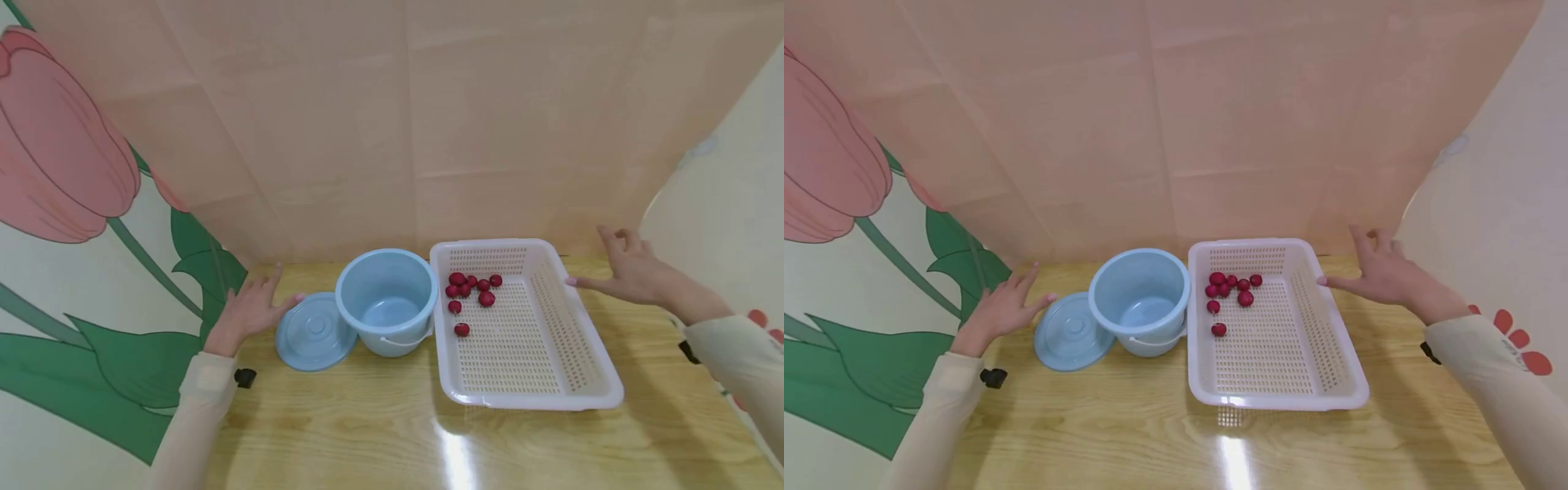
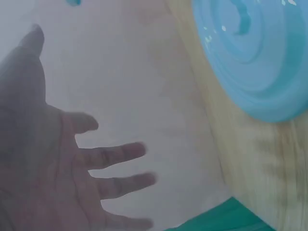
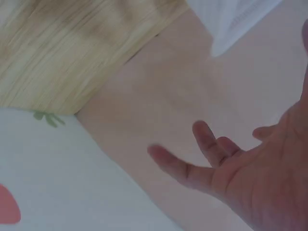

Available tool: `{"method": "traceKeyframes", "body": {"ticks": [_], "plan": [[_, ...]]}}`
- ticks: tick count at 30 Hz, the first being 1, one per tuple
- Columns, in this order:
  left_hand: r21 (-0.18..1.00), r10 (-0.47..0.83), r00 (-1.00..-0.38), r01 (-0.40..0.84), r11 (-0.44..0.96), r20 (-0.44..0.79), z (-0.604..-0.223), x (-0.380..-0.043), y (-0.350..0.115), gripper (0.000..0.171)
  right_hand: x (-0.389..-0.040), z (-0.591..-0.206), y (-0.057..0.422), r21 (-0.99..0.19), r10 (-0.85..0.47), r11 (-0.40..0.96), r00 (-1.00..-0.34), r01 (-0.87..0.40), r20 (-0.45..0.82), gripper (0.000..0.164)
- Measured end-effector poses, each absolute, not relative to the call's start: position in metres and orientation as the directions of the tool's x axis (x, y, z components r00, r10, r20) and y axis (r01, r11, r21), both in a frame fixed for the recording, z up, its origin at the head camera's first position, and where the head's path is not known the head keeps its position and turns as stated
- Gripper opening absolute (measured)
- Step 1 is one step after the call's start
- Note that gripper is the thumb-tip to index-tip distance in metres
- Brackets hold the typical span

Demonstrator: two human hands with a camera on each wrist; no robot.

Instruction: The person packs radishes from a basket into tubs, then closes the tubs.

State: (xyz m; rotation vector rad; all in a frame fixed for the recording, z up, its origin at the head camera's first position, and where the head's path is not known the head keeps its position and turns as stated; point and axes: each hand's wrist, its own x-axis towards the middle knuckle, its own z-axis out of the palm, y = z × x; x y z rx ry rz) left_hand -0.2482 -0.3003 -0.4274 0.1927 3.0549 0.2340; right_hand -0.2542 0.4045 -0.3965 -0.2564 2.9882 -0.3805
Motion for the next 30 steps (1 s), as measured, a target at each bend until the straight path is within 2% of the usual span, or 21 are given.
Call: {"method": "traceKeyframes", "body": {"ticks": [4,8,11,13,17,24,30], "plan": [[0.319,0.162,-0.987,0.149,0.936,-0.015,-0.426,-0.248,-0.296,0.102,-0.255,-0.391,0.392,-0.330,-0.220,0.922,-0.975,-0.200,-0.024,0.119],[0.536,0.161,-0.987,0.143,0.832,0.013,-0.428,-0.249,-0.289,0.085,-0.254,-0.385,0.377,-0.324,-0.258,0.911,-0.966,-0.255,0.033,0.085],[0.653,0.162,-0.987,0.124,0.747,0.001,-0.428,-0.248,-0.284,0.068,-0.252,-0.382,0.363,-0.349,-0.278,0.894,-0.958,-0.282,0.063,0.066],[0.725,0.172,-0.985,0.102,0.681,-0.023,-0.428,-0.247,-0.281,0.060,-0.251,-0.381,0.355,-0.367,-0.290,0.882,-0.954,-0.296,0.072,0.061],[0.857,0.178,-0.979,0.003,0.516,-0.104,-0.426,-0.248,-0.274,0.055,-0.250,-0.379,0.339,-0.377,-0.320,0.865,-0.943,-0.330,0.091,0.055],[0.910,0.192,-0.944,-0.183,0.372,-0.269,-0.422,-0.247,-0.263,0.058,-0.250,-0.381,0.312,-0.425,-0.360,0.830,-0.929,-0.361,0.086,0.046],[0.924,0.294,-0.890,-0.272,0.270,-0.348,-0.423,-0.248,-0.259,0.057,-0.249,-0.388,0.296,-0.484,-0.390,0.786,-0.916,-0.384,0.094,0.041]]}}
